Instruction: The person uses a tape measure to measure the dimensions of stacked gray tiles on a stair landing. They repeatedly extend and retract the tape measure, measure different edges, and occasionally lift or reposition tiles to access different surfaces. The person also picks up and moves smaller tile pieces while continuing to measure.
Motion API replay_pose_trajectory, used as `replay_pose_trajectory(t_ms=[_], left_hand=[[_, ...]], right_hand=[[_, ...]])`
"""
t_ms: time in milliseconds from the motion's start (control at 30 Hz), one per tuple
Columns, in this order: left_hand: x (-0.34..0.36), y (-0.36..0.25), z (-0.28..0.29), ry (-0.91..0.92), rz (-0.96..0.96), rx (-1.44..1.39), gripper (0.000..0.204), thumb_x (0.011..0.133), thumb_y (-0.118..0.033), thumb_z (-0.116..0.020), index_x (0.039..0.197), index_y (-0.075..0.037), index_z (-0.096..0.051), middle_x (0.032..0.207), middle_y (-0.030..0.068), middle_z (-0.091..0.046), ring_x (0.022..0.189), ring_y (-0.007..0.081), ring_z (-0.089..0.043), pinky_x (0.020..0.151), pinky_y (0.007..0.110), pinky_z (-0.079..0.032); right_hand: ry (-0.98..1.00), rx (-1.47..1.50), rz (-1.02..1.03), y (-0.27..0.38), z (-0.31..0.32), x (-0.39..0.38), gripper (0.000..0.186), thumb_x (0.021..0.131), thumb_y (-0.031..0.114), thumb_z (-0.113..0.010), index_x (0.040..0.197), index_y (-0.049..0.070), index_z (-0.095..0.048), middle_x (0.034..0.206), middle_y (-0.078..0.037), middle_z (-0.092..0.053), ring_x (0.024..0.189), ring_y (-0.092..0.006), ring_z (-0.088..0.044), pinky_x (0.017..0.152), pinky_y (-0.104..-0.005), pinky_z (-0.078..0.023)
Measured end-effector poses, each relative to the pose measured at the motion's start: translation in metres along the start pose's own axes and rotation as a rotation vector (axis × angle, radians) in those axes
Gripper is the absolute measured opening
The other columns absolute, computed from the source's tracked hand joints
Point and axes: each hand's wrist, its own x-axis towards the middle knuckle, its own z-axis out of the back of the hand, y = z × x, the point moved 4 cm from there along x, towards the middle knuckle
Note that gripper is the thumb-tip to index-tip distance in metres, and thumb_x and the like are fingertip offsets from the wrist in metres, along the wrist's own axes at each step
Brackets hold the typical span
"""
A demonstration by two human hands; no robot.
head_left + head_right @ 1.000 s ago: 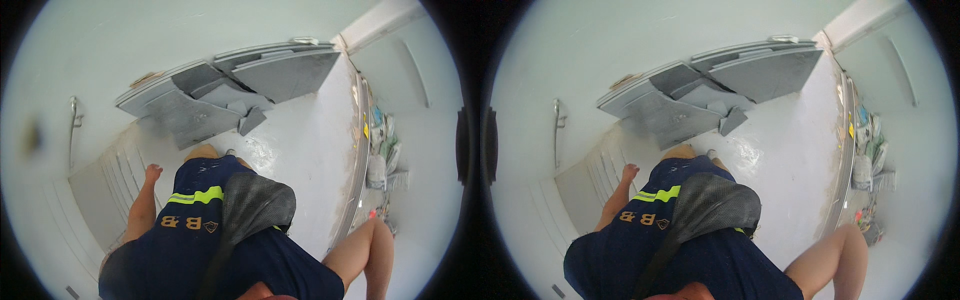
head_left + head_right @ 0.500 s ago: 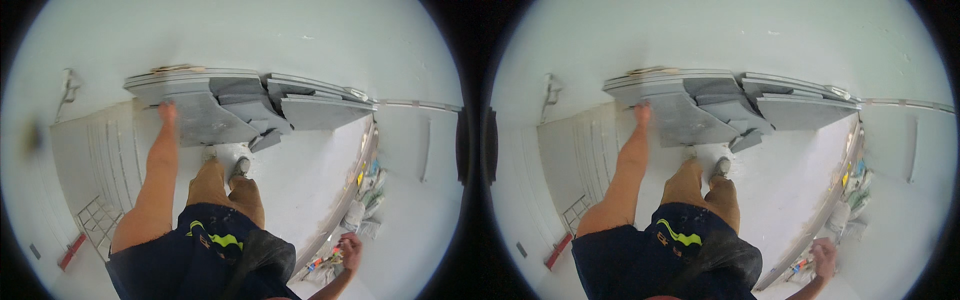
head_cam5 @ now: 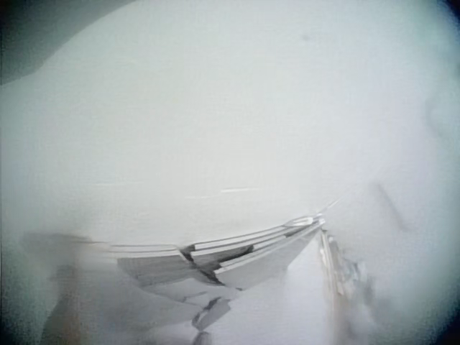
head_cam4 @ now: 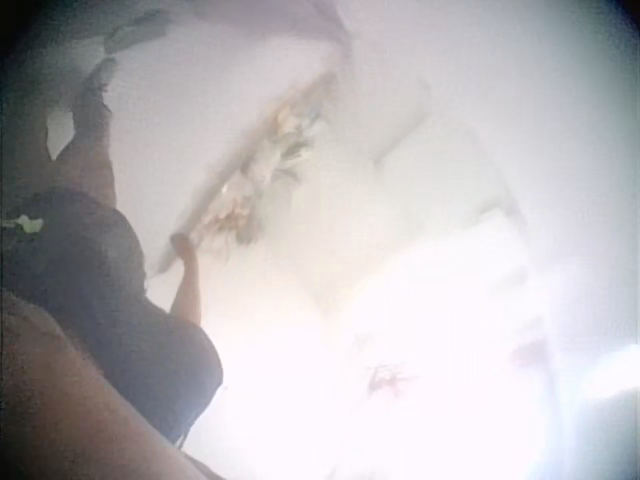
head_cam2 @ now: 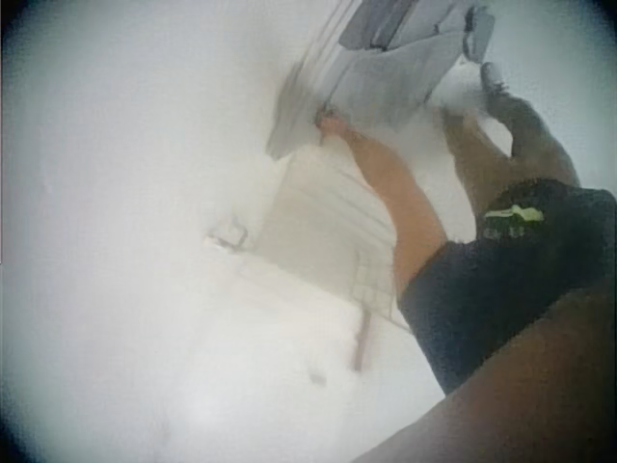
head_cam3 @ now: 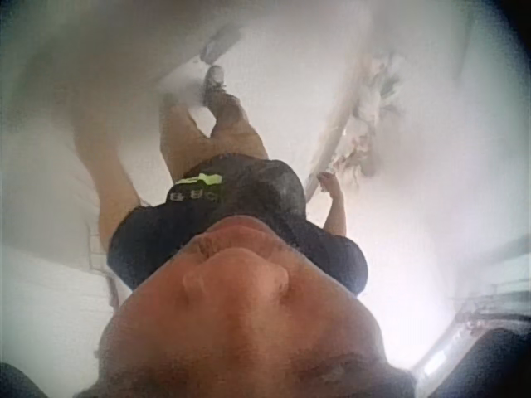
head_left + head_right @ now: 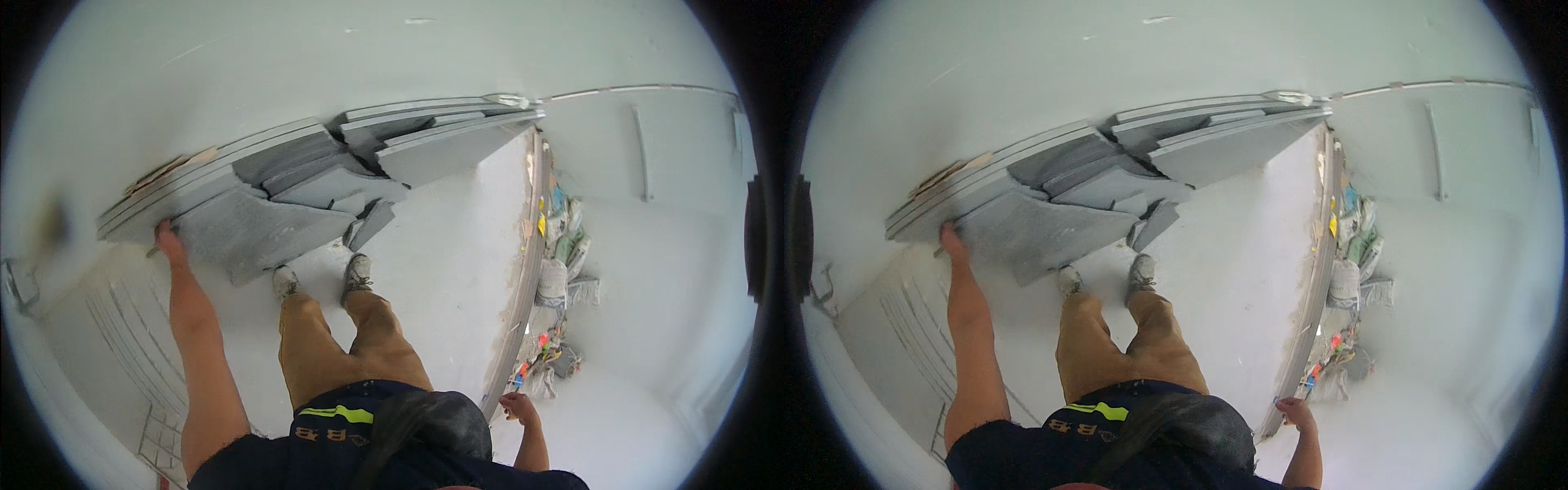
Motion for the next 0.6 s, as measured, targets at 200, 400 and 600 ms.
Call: replay_pose_trajectory(t_ms=[200, 400, 600], left_hand=[[-0.012, -0.004, 0.012, 0.124, -0.228, 0.281, 0.025, 0.079, -0.017, -0.055, 0.091, 0.005, -0.059, 0.095, 0.0131, -0.058, 0.089, 0.0263, -0.050, 0.084, 0.035, -0.039], [-0.073, 0.002, 0.052, 0.095, -0.160, 0.077, 0.010, 0.076, -0.005, -0.059, 0.072, -0.004, -0.050, 0.072, 0.0026, -0.048, 0.070, 0.0145, -0.041, 0.069, 0.029, -0.036], [-0.177, -0.008, 0.111, 0.220, -0.091, 0.437, 0.021, 0.075, -0.007, -0.063, 0.068, -0.007, -0.043, 0.067, -0.0010, -0.043, 0.067, 0.0115, -0.039, 0.066, 0.027, -0.035]], right_hand=[[0.030, 0.075, 0.035, 0.017, 0.003, 0.002, 0.021, 0.082, 0.022, -0.070, 0.089, 0.002, -0.068, 0.069, -0.002, -0.061, 0.057, -0.0123, -0.055, 0.046, -0.0297, -0.046], [0.021, 0.068, 0.111, 0.037, 0.005, 0.015, 0.022, 0.083, 0.022, -0.068, 0.092, 0.002, -0.067, 0.068, -0.003, -0.060, 0.056, -0.0125, -0.055, 0.045, -0.0287, -0.045], [0.004, 0.134, 0.220, 0.033, -0.009, 0.034, 0.022, 0.083, 0.024, -0.068, 0.092, 0.004, -0.066, 0.068, -0.001, -0.057, 0.056, -0.0120, -0.054, 0.046, -0.0289, -0.047]])
